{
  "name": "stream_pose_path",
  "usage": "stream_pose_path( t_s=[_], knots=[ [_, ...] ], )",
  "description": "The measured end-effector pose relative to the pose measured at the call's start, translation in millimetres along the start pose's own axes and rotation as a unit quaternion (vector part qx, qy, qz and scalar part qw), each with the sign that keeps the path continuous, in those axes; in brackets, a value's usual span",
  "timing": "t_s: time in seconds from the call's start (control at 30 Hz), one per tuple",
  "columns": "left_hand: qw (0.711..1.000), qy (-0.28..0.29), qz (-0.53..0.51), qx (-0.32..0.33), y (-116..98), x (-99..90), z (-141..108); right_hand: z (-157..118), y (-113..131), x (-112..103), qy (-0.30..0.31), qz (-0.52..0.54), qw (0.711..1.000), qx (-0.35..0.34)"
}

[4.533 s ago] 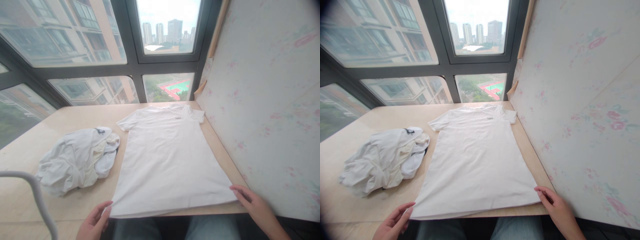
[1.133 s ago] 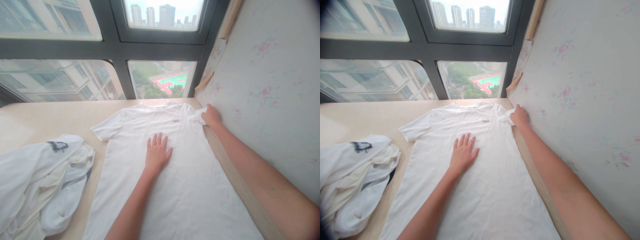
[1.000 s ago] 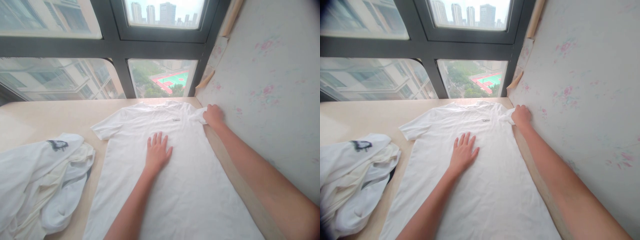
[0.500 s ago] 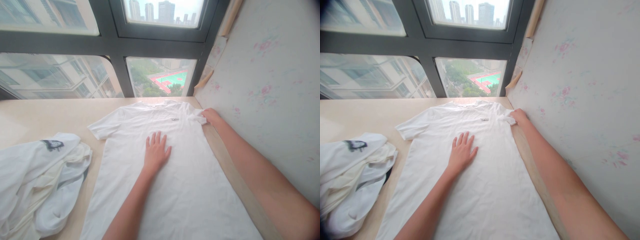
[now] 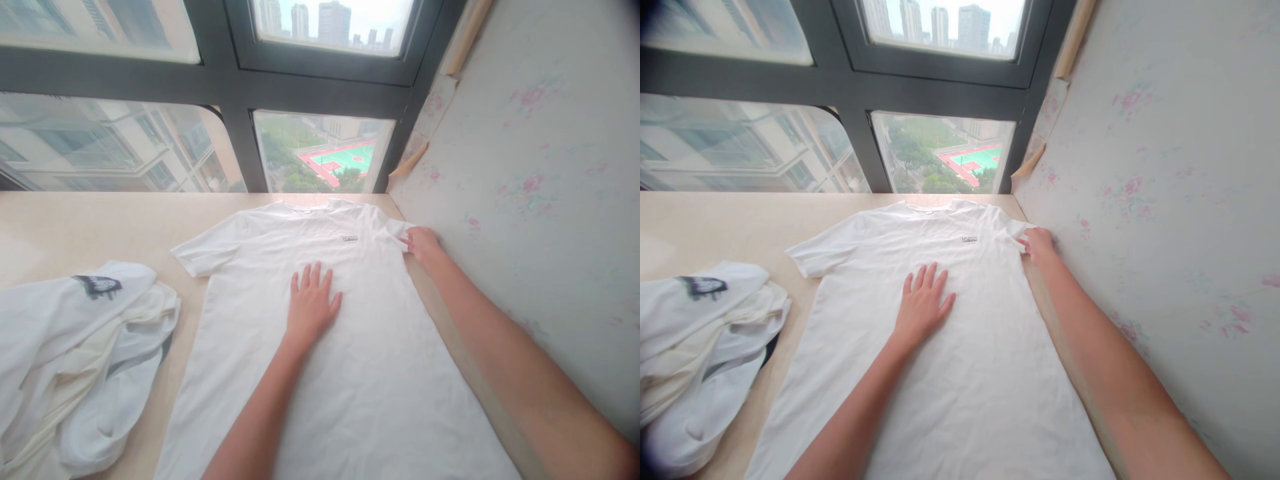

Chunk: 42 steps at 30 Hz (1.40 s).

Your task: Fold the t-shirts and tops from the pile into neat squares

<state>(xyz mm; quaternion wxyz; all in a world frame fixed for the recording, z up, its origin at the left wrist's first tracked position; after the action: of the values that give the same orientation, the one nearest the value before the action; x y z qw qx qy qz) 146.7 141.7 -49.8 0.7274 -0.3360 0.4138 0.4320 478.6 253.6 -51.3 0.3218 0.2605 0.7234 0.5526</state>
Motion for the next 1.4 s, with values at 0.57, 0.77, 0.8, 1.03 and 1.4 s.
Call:
stream_pose_path(
  t_s=[0.57, 0.77, 0.8, 1.03, 1.4],
  knots=[
    [0.999, 0.019, 0.032, -0.004, 33, -10.0, -12, -8, 0, -4, 0.001, -0.052, 0.996, 0.073],
    [0.999, 0.019, 0.041, -0.006, 42, -13.9, -17, -5, 3, 6, -0.005, -0.076, 0.994, 0.084],
    [0.999, 0.019, 0.044, -0.006, 43, -14.3, -17, -4, 5, 9, -0.004, -0.076, 0.993, 0.090],
    [0.998, 0.027, 0.048, -0.006, 43, -15.8, -17, 1, 10, 18, 0.008, -0.070, 0.990, 0.122],
    [0.999, 0.023, 0.044, -0.005, 43, -15.7, -18, -9, 18, 3, 0.048, -0.016, 0.990, 0.131]
  ],
)
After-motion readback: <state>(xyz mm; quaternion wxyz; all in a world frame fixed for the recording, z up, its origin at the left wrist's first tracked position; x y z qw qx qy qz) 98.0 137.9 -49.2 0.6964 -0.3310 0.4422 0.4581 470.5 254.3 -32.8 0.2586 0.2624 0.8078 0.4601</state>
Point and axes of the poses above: each hand's wrist, its own z-axis towards the middle knuckle, its own x-axis out of the palm, y = z × x, the point moved 3 cm from there along z, towards the middle knuckle, and after that the axes turned 14 degrees about -y, right-handed, at the moved point
